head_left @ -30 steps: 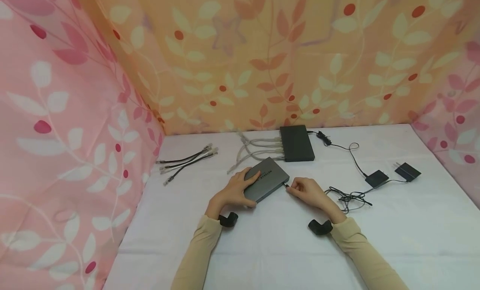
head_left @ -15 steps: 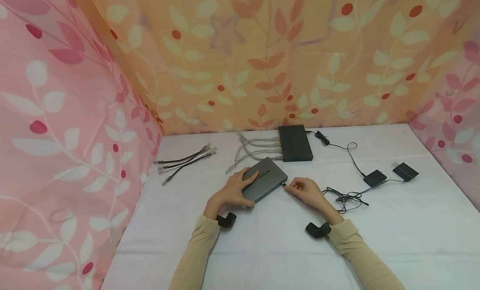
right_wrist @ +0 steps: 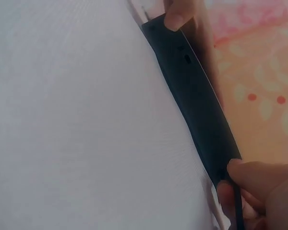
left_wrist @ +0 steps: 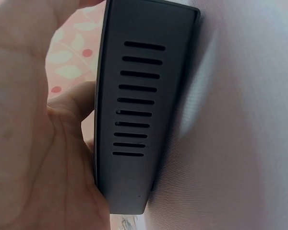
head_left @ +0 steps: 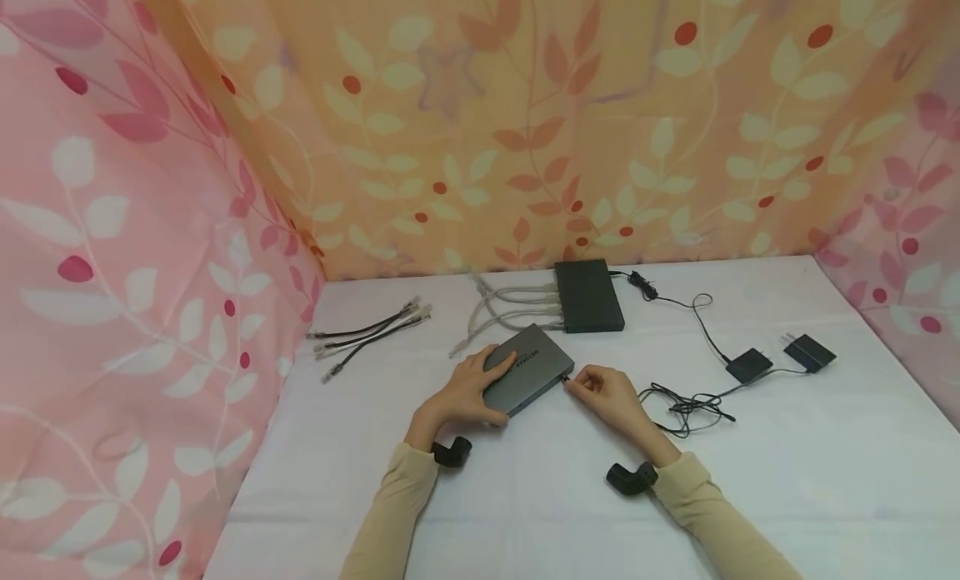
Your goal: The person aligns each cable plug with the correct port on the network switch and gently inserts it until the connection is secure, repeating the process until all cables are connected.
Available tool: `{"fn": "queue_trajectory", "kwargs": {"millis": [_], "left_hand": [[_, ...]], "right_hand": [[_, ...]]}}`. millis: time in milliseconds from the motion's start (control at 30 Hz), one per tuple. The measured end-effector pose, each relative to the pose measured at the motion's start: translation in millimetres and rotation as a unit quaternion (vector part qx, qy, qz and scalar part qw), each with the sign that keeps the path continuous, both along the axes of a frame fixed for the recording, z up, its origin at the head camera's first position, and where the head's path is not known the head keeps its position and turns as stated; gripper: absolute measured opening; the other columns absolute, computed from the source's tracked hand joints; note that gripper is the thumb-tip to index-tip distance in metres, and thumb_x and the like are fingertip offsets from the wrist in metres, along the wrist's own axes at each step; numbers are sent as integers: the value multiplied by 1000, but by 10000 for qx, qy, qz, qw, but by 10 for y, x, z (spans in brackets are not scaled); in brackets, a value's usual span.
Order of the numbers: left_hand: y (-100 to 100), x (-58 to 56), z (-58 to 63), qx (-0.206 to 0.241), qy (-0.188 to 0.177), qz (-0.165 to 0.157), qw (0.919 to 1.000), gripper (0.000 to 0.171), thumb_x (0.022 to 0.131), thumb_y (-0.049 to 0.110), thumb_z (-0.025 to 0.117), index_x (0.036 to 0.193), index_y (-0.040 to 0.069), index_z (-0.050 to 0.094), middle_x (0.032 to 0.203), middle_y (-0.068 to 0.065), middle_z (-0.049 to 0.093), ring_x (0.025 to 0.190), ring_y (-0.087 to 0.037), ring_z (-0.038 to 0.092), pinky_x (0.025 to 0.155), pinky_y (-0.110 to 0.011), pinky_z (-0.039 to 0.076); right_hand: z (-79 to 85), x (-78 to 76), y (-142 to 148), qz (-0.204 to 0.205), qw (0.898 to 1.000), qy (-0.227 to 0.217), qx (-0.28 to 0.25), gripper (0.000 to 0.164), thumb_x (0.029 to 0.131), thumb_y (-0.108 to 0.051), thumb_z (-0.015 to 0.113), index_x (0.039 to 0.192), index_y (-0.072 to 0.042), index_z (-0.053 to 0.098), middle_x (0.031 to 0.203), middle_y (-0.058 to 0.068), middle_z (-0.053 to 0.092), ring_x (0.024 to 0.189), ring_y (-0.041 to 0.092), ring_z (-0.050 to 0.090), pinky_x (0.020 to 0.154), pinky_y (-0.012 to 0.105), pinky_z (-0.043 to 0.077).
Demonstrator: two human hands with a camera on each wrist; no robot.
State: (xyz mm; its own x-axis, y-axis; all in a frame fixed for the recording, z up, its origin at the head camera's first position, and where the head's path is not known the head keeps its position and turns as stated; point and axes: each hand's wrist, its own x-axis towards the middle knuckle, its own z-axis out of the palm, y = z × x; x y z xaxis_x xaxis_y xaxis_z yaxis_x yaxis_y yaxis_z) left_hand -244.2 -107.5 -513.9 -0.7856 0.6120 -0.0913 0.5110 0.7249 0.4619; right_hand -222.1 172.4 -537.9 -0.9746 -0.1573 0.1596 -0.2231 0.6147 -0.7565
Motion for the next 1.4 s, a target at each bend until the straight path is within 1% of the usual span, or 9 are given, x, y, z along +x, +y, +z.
{"fn": "queue_trajectory", "kwargs": {"millis": [100, 267, 333, 533, 700, 900, 1100, 1300, 1400], "left_hand": [[9, 15, -2, 42, -23, 35, 10000, 102, 69, 48, 72, 149, 31, 12, 155, -12, 4, 136, -33, 19, 106, -53, 20], [14, 23, 4, -25, 1, 40, 10000, 101, 69, 48, 72, 149, 32, 11, 155, -11, 4, 137, -32, 18, 106, -51, 21], [13, 25, 6, -60, -9, 38, 10000, 101, 69, 49, 71, 149, 32, 11, 155, -11, 3, 137, -31, 18, 106, -51, 21], [19, 35, 10, 15, -14, 42, 10000, 100, 69, 47, 71, 149, 31, 13, 155, -12, 4, 137, -32, 19, 106, -52, 22], [31, 37, 14, 43, 37, 65, 10000, 100, 68, 45, 71, 149, 32, 14, 155, -12, 5, 135, -31, 21, 105, -51, 22], [48, 44, 30, 97, -11, 105, 9999, 98, 67, 41, 74, 148, 33, 19, 154, -14, 6, 136, -31, 19, 106, -52, 21], [43, 36, 22, 149, -4, 73, 9999, 97, 67, 40, 75, 147, 34, 21, 154, -15, 6, 136, -32, 19, 105, -52, 21], [32, 31, 13, 160, -2, 46, 9999, 97, 67, 40, 75, 147, 34, 21, 154, -15, 6, 135, -32, 20, 105, -51, 22], [31, 26, 11, 246, 19, -22, 9997, 96, 67, 40, 75, 147, 32, 22, 153, -16, 7, 135, -33, 20, 105, -52, 21]], "right_hand": [[-25, 7, 10, -3, 10000, 62, 9, 19, 82, -29, 70, 71, -16, 63, 54, -7, 48, 49, 7, 40, 46, 22, 33], [-59, 10, 13, -48, 10000, 49, -30, 19, 83, -30, 70, 71, -16, 63, 54, -6, 49, 48, 7, 41, 45, 22, 33], [-62, 11, 11, -64, 10000, 51, -52, 20, 82, -29, 70, 71, -15, 63, 54, -6, 49, 48, 7, 41, 44, 22, 33], [-59, 25, 9, -33, 9998, 172, -131, 21, 82, -29, 71, 70, -15, 62, 53, -6, 50, 47, 4, 41, 44, 22, 34], [-41, 21, 4, 69, 9992, 248, -312, 20, 82, -24, 71, 69, -14, 61, 54, -6, 51, 47, 4, 42, 44, 21, 35], [-50, 10, -5, 87, 9989, 294, -343, 19, 83, -21, 71, 68, -14, 61, 53, -6, 50, 47, 4, 41, 44, 21, 35], [-40, 16, -42, 43, 9983, 279, -506, 20, 83, -18, 70, 66, -13, 61, 52, -6, 48, 46, 3, 40, 43, 20, 33], [-38, 0, -68, -4, 9984, 328, -456, 20, 83, -18, 70, 67, -13, 60, 52, -7, 47, 46, 4, 39, 44, 20, 33], [-33, -10, -73, -71, 9985, 331, -435, 20, 83, -18, 70, 66, -14, 60, 52, -7, 48, 46, 5, 40, 44, 21, 34]]}}
